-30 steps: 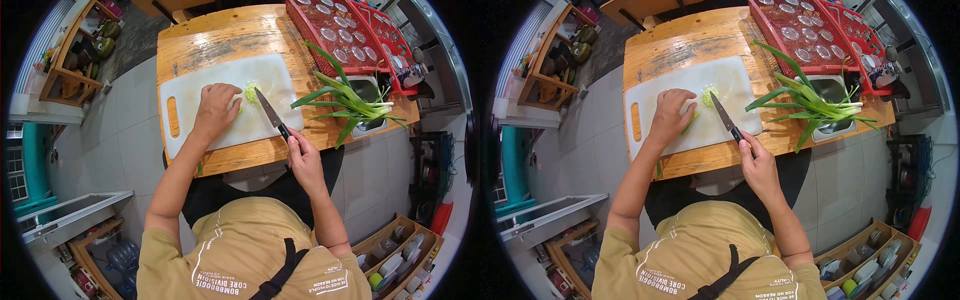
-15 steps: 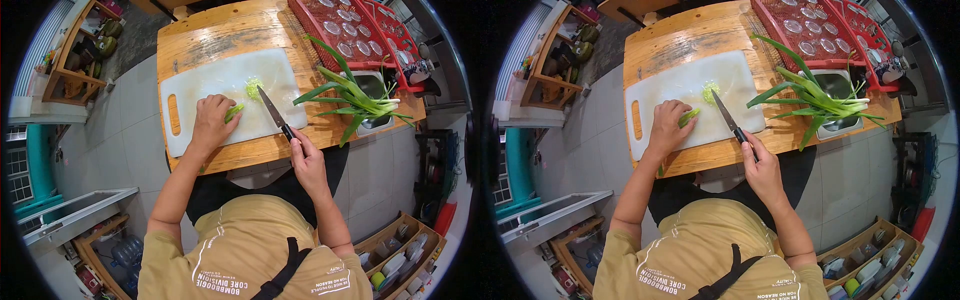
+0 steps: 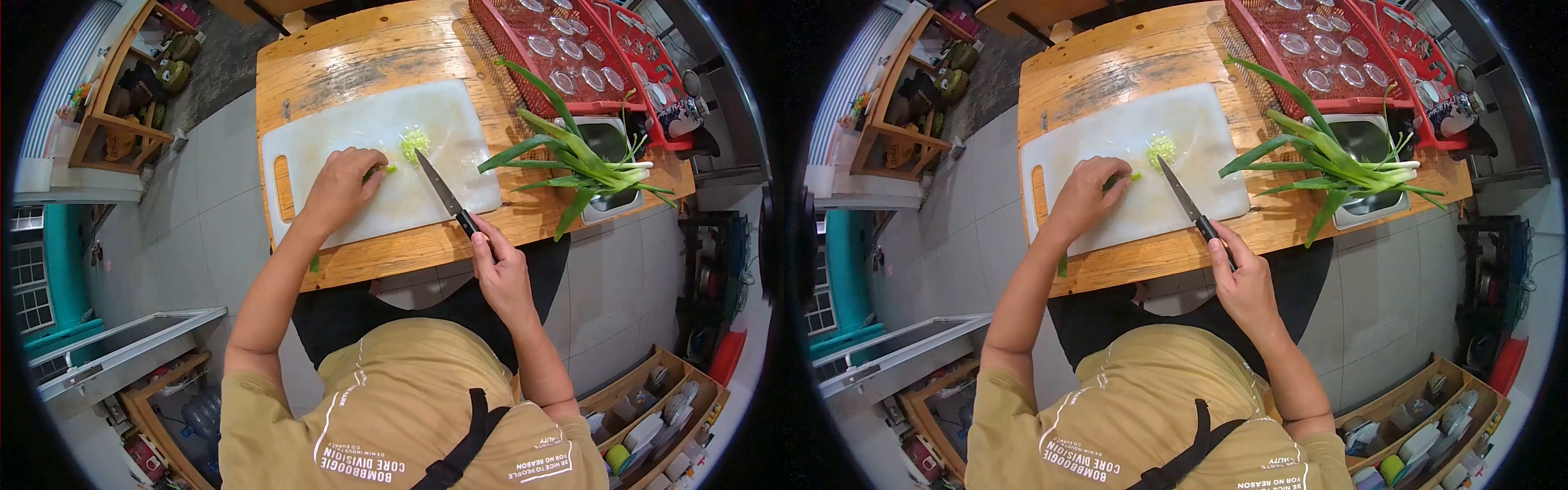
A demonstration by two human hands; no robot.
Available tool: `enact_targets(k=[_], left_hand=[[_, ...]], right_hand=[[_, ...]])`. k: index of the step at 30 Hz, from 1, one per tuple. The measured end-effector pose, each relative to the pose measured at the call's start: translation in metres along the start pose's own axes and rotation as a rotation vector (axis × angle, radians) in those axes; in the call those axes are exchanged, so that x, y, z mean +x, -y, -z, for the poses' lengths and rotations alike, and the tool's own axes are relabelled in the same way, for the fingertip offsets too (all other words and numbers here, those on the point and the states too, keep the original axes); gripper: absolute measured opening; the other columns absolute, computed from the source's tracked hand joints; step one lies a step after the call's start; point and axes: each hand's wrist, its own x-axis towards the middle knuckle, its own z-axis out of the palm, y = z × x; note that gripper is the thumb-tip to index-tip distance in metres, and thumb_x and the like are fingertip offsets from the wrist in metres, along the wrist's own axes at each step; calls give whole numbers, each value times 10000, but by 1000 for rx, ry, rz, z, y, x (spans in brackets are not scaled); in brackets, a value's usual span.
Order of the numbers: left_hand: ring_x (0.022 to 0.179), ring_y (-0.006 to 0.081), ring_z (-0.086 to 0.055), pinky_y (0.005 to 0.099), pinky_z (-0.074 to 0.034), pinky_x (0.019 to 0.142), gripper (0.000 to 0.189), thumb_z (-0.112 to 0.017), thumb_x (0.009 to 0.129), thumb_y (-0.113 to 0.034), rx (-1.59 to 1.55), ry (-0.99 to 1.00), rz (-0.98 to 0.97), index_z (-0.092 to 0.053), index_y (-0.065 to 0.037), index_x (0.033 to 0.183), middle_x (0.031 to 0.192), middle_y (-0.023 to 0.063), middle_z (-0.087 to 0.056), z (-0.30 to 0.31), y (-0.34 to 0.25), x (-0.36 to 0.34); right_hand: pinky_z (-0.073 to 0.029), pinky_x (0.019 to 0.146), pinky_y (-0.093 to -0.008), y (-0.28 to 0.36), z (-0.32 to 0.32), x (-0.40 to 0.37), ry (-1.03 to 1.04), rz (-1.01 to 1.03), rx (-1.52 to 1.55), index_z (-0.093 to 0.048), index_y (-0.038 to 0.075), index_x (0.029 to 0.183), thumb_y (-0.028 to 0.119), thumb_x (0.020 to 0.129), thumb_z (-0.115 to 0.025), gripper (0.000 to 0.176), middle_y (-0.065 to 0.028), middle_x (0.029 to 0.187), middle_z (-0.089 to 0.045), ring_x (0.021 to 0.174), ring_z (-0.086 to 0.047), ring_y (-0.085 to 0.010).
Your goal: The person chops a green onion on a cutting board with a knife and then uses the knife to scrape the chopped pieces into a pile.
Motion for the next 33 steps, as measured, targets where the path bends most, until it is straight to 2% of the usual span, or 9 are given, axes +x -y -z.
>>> enact_targets(k=[1,5,7,13,17,20,22,25,33], left_hand=[[1066,338,-698,454,-534,986,104,-765,1007,-120,22,43,-14,-750,-72,1098,1075,108,-744,4,0,3],[1068,332,-698,459,-565,945,124,-768,1004,-126,102,75,-23,-749,-63,1108,1057,107,-730,0,3,7],[1051,325,-699,456,-589,907,114,-777,994,-129,161,-18,-126,-761,-56,1081,1044,106,-718,-2,1,6],[996,294,-704,435,-597,892,104,-798,975,-134,294,-22,-148,-793,-51,1037,1017,89,-721,-3,3,6],[984,278,-708,424,-602,866,107,-799,968,-124,339,-47,-167,-799,-54,1049,1004,77,-727,-10,3,4],[976,271,-709,412,-605,850,99,-799,960,-110,338,-96,-194,-806,-67,1049,1006,71,-735,-5,3,5],[979,263,-709,408,-607,854,106,-804,954,-118,410,29,-204,-818,-76,1050,1024,65,-748,0,5,5],[989,263,-708,415,-602,870,122,-814,951,-148,361,14,-179,-827,-81,1051,1035,64,-752,0,0,6],[1028,296,-689,439,-571,917,139,-824,946,-179,212,-42,-52,-824,-76,1039,1045,74,-748,-10,-5,5]], right_hand=[[-500,611,-329,-1,-1,0,-13,29,6,-707,29,1448,280,1162,-636,387,-172,814,-720,589,-556,-147],[-506,620,-331,0,-5,-2,-17,52,30,-705,29,1451,279,1161,-637,389,-172,823,-726,594,-568,-157],[-530,648,-333,3,-5,-3,32,-3,11,-703,27,1453,276,1160,-636,389,-191,899,-770,621,-609,-173],[-558,687,-341,0,-8,-2,5,63,28,-702,26,1455,269,1159,-635,388,-237,1050,-808,656,-665,-190],[-562,700,-337,1,-6,-3,4,46,37,-702,32,1458,270,1160,-633,388,-227,1021,-806,682,-680,-192],[-561,694,-340,4,-2,-3,76,-62,7,-704,37,1458,274,1161,-631,387,-227,989,-798,692,-686,-193],[-550,669,-341,2,-3,-2,62,-44,-14,-700,42,1464,277,1162,-629,390,-230,959,-786,665,-673,-200],[-538,640,-349,-3,-8,-3,3,62,28,-697,43,1467,281,1161,-629,394,-235,960,-784,620,-648,-211],[-560,662,-380,10,-8,-3,28,62,-51,-695,45,1466,260,1156,-637,381,-230,978,-791,656,-709,-277]])
